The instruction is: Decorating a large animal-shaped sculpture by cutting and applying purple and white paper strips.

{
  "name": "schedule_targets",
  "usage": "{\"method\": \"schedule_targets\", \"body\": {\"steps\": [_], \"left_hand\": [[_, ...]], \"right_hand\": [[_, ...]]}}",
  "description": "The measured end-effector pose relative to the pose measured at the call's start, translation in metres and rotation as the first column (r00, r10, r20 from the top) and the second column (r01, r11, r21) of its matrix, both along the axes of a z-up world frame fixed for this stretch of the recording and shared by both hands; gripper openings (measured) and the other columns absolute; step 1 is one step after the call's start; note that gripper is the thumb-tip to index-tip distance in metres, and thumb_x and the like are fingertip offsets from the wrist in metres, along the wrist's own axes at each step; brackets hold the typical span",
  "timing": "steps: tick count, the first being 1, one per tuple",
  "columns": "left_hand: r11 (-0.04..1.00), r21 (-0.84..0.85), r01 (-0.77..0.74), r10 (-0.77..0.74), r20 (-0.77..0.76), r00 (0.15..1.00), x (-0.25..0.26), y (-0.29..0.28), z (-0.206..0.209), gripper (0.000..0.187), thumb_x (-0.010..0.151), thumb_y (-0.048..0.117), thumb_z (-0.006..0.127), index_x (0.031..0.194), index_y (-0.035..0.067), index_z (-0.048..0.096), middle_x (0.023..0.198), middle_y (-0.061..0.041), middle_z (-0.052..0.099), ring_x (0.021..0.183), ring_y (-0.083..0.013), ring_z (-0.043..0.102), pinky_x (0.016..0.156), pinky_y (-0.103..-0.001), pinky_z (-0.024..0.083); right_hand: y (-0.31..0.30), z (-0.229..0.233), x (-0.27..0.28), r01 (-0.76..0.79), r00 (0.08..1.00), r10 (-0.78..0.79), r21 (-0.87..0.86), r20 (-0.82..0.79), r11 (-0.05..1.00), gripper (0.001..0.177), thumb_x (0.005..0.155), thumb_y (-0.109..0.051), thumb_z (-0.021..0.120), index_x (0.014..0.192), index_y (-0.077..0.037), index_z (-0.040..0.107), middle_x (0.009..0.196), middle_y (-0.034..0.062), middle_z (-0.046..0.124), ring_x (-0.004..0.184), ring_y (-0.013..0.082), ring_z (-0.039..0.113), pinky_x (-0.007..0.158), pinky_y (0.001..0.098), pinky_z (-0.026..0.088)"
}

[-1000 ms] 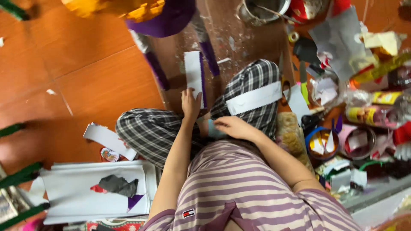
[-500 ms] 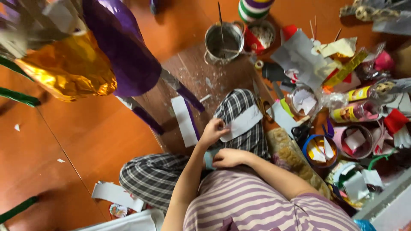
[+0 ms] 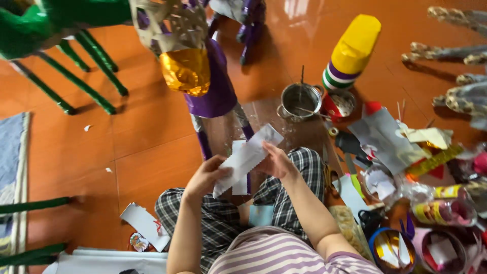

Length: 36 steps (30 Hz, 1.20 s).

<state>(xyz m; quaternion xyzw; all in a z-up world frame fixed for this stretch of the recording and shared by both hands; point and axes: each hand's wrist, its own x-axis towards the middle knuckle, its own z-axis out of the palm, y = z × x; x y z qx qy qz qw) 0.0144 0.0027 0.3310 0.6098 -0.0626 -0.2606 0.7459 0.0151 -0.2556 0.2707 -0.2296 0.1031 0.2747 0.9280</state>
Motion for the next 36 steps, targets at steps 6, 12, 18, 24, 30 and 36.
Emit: {"method": "schedule_targets", "body": {"steps": [6,12,18,24,30,36], "left_hand": [[0.965,0.064,-0.254,0.259,-0.088,0.962,-0.012,0.037,-0.010,0.041,0.096,0.029,0.059,0.128,0.002,0.059,0.110,-0.018,0.068,0.101,-0.0262,0.066,0.082,-0.036,0.051],[0.954,-0.199,-0.225,0.253,0.133,0.958,0.004,-0.028,0.113,0.067,0.092,0.041,0.063,0.140,-0.003,0.047,0.140,-0.030,0.046,0.129,-0.0396,0.047,0.104,-0.051,0.040],[0.543,-0.780,-0.310,0.503,0.007,0.864,0.116,0.010,0.115,0.049,0.103,0.028,0.050,0.136,-0.007,0.048,0.140,-0.033,0.046,0.132,-0.0400,0.049,0.118,-0.052,0.034],[0.381,-0.815,-0.437,0.469,-0.237,0.851,0.114,-0.039,0.205,0.049,0.102,0.022,0.034,0.147,0.003,0.036,0.149,-0.027,0.038,0.135,-0.0411,0.039,0.116,-0.054,0.032],[0.439,-0.768,-0.467,0.703,-0.031,0.711,0.136,-0.035,0.203,0.007,0.085,0.006,0.060,0.079,0.003,0.059,0.079,-0.012,0.060,0.075,-0.0262,0.061,0.068,-0.042,0.053],[0.286,-0.519,-0.805,0.804,-0.327,0.497,0.106,-0.055,0.244,0.020,0.087,0.016,0.062,0.089,-0.004,0.061,0.077,-0.012,0.061,0.066,-0.0242,0.060,0.053,-0.041,0.052]], "right_hand": [[0.038,0.097,0.040,-0.060,0.908,0.023,0.076,0.418,0.995,0.072,0.090,-0.060,0.052,0.150,-0.025,0.035,0.141,0.0178,0.051,0.121,0.0454,0.054,0.092,0.0660,0.049],[0.119,0.147,0.062,0.072,0.976,-0.122,0.262,0.181,0.962,0.083,0.097,-0.053,0.046,0.155,-0.010,0.005,0.150,0.0416,0.016,0.135,0.0587,0.022,0.114,0.0635,0.025],[0.124,0.171,0.109,0.252,0.949,-0.311,0.479,0.046,0.841,0.063,0.103,-0.047,0.041,0.148,-0.005,0.031,0.153,0.0259,0.030,0.138,0.0461,0.032,0.114,0.0564,0.033],[0.097,0.277,0.094,0.457,0.890,-0.456,0.054,-0.025,0.888,0.068,0.091,-0.038,0.049,0.140,0.008,0.038,0.112,0.0383,0.062,0.092,0.0441,0.066,0.082,0.0486,0.058],[0.093,0.285,0.106,0.499,0.866,-0.493,-0.224,0.083,0.837,0.057,0.089,-0.049,0.047,0.117,0.000,0.058,0.074,0.0109,0.054,0.067,0.0272,0.058,0.062,0.0384,0.049],[0.098,0.261,0.147,0.659,0.742,-0.668,0.117,0.063,0.743,0.024,0.094,-0.029,0.060,0.085,-0.007,0.062,0.058,0.0042,0.059,0.044,0.0158,0.052,0.043,0.0315,0.048]]}}
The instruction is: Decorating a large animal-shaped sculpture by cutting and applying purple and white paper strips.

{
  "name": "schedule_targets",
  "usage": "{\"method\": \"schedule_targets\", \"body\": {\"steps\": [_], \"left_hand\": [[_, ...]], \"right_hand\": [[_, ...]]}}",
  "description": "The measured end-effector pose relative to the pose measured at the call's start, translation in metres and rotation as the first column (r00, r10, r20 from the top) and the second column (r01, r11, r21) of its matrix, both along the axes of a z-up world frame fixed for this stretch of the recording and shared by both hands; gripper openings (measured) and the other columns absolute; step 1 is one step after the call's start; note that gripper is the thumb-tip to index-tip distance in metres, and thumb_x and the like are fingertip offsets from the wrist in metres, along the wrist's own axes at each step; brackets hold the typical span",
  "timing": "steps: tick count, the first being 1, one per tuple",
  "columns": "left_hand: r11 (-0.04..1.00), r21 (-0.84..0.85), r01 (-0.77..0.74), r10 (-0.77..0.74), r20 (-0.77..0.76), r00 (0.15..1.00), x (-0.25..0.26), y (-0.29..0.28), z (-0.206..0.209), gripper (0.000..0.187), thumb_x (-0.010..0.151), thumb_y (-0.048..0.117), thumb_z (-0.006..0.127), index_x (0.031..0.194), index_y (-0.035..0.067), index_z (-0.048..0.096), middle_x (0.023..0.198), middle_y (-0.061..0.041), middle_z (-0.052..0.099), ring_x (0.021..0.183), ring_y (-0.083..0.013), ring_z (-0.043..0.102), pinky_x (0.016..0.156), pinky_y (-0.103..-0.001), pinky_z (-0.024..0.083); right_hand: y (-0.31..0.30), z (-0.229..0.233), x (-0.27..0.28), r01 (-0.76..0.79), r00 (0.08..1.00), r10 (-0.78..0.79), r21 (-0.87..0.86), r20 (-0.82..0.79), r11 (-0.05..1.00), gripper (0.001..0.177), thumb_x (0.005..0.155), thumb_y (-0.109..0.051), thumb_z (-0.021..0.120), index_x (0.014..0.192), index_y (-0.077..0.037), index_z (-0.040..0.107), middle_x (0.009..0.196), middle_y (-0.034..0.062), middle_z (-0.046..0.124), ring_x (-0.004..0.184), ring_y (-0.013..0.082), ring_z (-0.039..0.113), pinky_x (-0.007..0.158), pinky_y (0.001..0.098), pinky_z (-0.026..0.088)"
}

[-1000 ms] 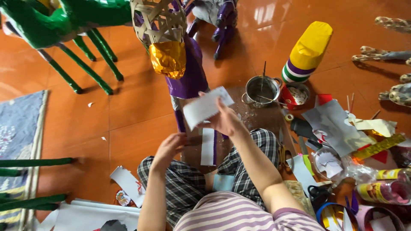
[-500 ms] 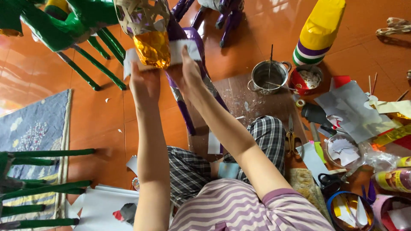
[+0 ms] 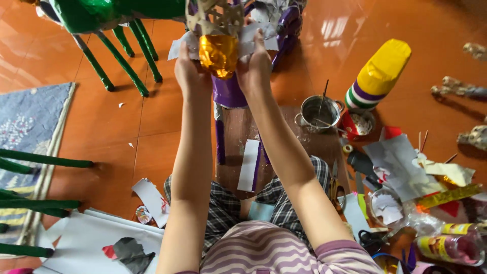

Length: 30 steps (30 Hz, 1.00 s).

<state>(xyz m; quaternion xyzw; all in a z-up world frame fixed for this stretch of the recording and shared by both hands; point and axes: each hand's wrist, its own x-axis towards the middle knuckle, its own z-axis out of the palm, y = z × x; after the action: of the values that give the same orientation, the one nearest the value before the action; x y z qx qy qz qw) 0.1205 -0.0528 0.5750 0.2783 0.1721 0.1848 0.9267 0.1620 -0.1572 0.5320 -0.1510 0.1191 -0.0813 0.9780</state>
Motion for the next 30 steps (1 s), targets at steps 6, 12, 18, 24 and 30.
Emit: {"method": "schedule_targets", "body": {"steps": [6,12,18,24,30], "left_hand": [[0.989,0.149,0.011,-0.018,0.046,0.999,0.003,-0.003,0.012,0.031,0.090,0.024,0.049,0.089,-0.005,0.061,0.090,-0.019,0.065,0.079,-0.0312,0.065,0.067,-0.046,0.057],[0.734,0.656,-0.175,0.038,0.218,0.975,0.036,0.008,-0.013,0.032,0.096,0.024,0.040,0.066,0.014,0.045,0.062,0.000,0.049,0.053,-0.0112,0.041,0.051,-0.027,0.036],[0.500,0.855,-0.139,0.011,0.155,0.988,0.024,0.006,0.009,0.046,0.090,0.053,0.032,0.068,0.015,0.044,0.063,0.001,0.043,0.050,-0.0086,0.039,0.045,-0.029,0.037],[0.134,0.988,-0.082,-0.054,0.090,0.994,0.027,0.017,0.005,0.089,0.078,0.074,0.045,0.136,0.006,0.045,0.121,-0.018,0.046,0.122,-0.0377,0.043,0.106,-0.048,0.033],[-0.127,0.959,-0.252,-0.078,0.244,0.967,0.030,0.025,0.003,0.056,0.090,0.060,0.036,0.127,0.018,0.043,0.121,-0.014,0.039,0.117,-0.0325,0.039,0.102,-0.047,0.032]], "right_hand": [[0.003,0.022,-0.021,-0.036,0.997,0.044,-0.109,0.071,0.993,0.054,0.093,-0.033,0.051,0.130,0.007,0.047,0.095,0.0224,0.068,0.064,0.0292,0.067,0.057,0.0405,0.059],[0.005,0.039,-0.036,0.030,0.997,0.001,-0.429,0.073,0.903,0.055,0.090,-0.040,0.047,0.118,0.005,0.059,0.093,0.0166,0.067,0.079,0.0305,0.068,0.066,0.0392,0.059],[0.010,0.026,-0.023,0.236,0.913,0.025,-0.577,0.408,0.782,0.051,0.093,-0.045,0.044,0.109,-0.002,0.067,0.104,0.0145,0.073,0.097,0.0292,0.073,0.080,0.0406,0.062],[0.009,0.030,-0.032,0.366,0.876,0.012,-0.679,0.483,0.637,0.048,0.094,-0.047,0.043,0.111,-0.004,0.059,0.103,0.0116,0.068,0.098,0.0234,0.068,0.083,0.0341,0.058],[0.004,0.025,-0.025,0.476,0.855,-0.009,-0.778,0.519,0.410,0.050,0.095,-0.051,0.041,0.109,-0.007,0.061,0.105,0.0096,0.065,0.103,0.0198,0.062,0.087,0.0327,0.051]]}}
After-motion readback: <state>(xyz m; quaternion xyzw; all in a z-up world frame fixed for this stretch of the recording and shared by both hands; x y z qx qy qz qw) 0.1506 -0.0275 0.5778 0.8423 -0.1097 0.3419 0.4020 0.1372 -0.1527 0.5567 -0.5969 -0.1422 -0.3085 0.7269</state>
